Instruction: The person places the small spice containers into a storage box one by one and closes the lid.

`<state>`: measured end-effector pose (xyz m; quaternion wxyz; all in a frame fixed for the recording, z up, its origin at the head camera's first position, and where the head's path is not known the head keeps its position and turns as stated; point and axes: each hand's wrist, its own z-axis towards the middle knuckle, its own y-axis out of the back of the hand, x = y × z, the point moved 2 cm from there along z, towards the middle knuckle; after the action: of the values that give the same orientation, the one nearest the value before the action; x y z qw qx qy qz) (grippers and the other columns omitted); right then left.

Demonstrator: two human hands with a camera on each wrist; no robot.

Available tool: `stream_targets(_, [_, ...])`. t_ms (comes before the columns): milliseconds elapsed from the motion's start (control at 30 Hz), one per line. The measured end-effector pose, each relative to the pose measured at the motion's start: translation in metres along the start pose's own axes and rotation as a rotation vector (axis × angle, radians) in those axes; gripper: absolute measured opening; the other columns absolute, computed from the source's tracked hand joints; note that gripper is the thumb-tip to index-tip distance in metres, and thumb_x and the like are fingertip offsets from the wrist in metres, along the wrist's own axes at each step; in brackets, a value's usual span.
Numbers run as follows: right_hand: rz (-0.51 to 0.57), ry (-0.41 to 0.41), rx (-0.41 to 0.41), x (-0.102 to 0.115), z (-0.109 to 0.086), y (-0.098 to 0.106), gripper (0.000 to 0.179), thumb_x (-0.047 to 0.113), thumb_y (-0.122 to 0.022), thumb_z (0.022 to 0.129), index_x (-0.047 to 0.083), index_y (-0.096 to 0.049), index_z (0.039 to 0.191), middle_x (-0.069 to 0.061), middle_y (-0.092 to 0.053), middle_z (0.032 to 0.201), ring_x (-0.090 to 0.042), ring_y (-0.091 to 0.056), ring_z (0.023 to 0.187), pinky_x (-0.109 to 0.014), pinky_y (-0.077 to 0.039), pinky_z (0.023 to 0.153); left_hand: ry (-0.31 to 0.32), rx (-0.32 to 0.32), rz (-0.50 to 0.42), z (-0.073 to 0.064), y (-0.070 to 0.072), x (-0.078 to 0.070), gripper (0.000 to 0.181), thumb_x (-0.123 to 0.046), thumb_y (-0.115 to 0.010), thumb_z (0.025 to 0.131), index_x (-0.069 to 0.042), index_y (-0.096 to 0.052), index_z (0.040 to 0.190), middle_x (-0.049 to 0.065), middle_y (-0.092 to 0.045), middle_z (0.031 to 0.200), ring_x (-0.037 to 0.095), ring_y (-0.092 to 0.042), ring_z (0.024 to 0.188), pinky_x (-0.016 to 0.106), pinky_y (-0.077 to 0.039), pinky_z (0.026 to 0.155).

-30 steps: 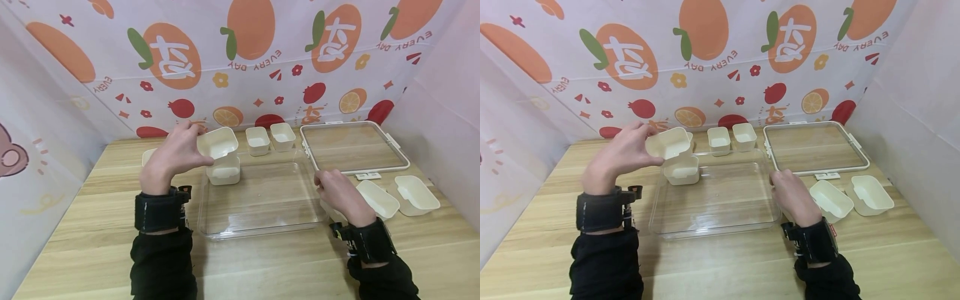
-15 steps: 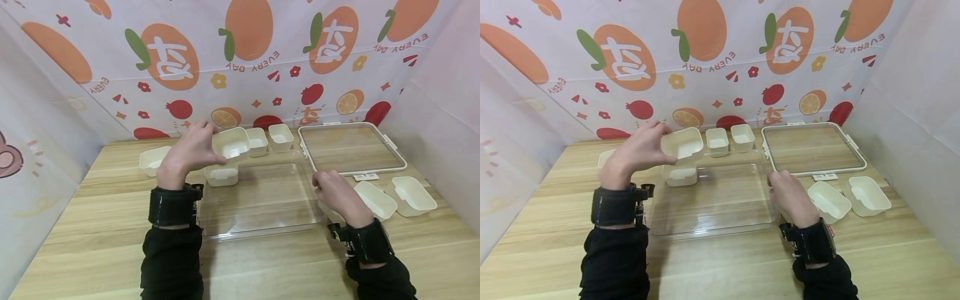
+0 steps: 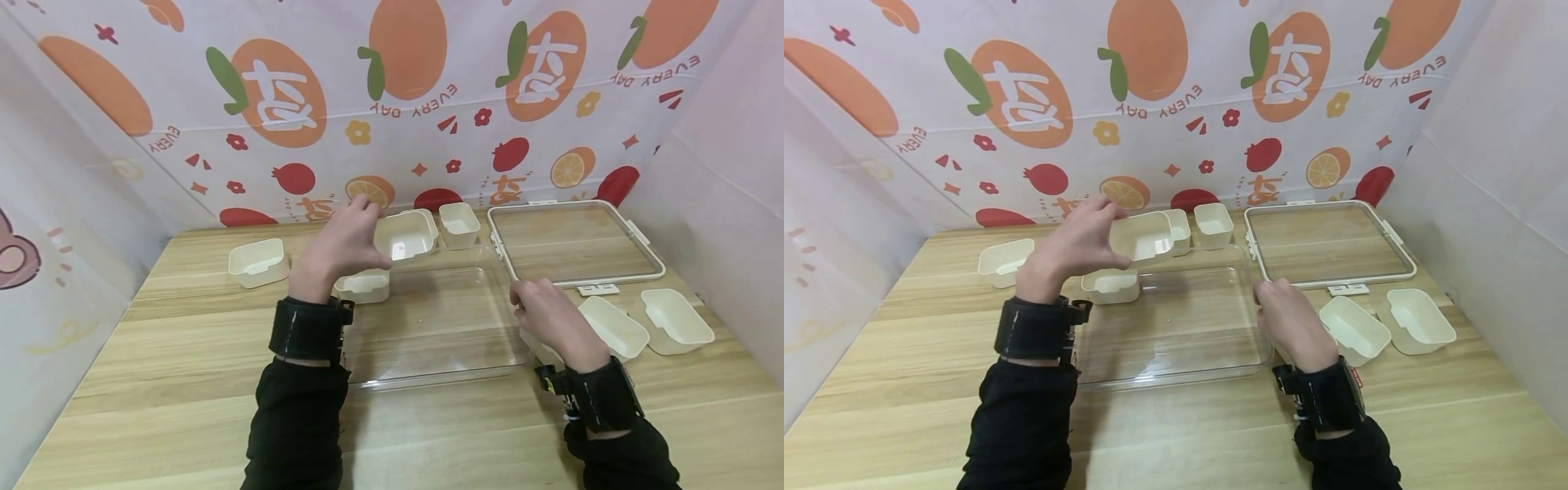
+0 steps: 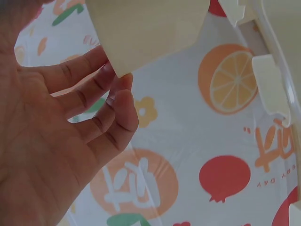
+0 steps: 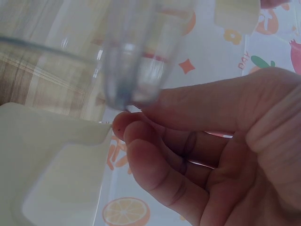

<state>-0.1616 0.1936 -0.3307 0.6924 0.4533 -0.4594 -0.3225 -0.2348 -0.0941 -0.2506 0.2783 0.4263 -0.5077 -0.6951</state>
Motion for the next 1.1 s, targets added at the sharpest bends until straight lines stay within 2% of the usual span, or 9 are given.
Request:
stream_targets(333, [-0.003, -0.014, 0.010, 0.000, 0.000, 0.000, 0.012, -0.015, -0.066, 0.078, -0.006, -0.066, 0.085, -0.014, -0.065, 0.076, -0.026, -0.063, 0.069, -0.040, -0.053, 0.060, -0.047, 0.052, 0.046, 0.015, -0.020, -0.010, 0.060, -0.020, -0.083, 0.073, 0.007, -0.061, 0.122, 0.019, -0.052, 0.120, 0.037, -0.047, 0.111, 0.044, -0.043, 0.098])
stream_targets(567, [0.001, -0.031, 0.023, 0.000, 0.001, 0.000, 0.012, -0.015, -0.066, 0.079, -0.006, -0.066, 0.086, -0.013, -0.065, 0.077, -0.025, -0.063, 0.069, -0.039, -0.053, 0.060, -0.047, 0.094, 0.089, 0.023, -0.033, -0.013, 0.055, -0.020, -0.083, 0.076, 0.006, -0.063, 0.119, 0.019, -0.054, 0.120, 0.035, -0.048, 0.111, 0.043, -0.044, 0.099])
stream_targets(800, [-0.002, -0.004, 0.000, -0.001, 0.000, 0.001, 0.011, -0.015, -0.066, 0.078, -0.005, -0.066, 0.085, -0.016, -0.065, 0.077, -0.026, -0.064, 0.070, -0.040, -0.054, 0.061, -0.058, 0.124, 0.122, 0.027, -0.046, -0.009, 0.046, -0.017, -0.082, 0.073, 0.005, -0.065, 0.109, 0.020, -0.053, 0.114, 0.037, -0.049, 0.106, 0.044, -0.044, 0.095])
stream_targets(1100, [0.013, -0.001, 0.003, -0.002, 0.000, 0.000, 0.012, -0.015, -0.065, 0.078, -0.006, -0.067, 0.086, -0.017, -0.066, 0.078, -0.027, -0.065, 0.071, -0.040, -0.055, 0.062, -0.027, 0.178, 0.131, 0.030, -0.062, 0.002, 0.034, -0.017, -0.082, 0.076, 0.002, -0.065, 0.100, 0.020, -0.053, 0.121, 0.036, -0.049, 0.110, 0.045, -0.048, 0.090])
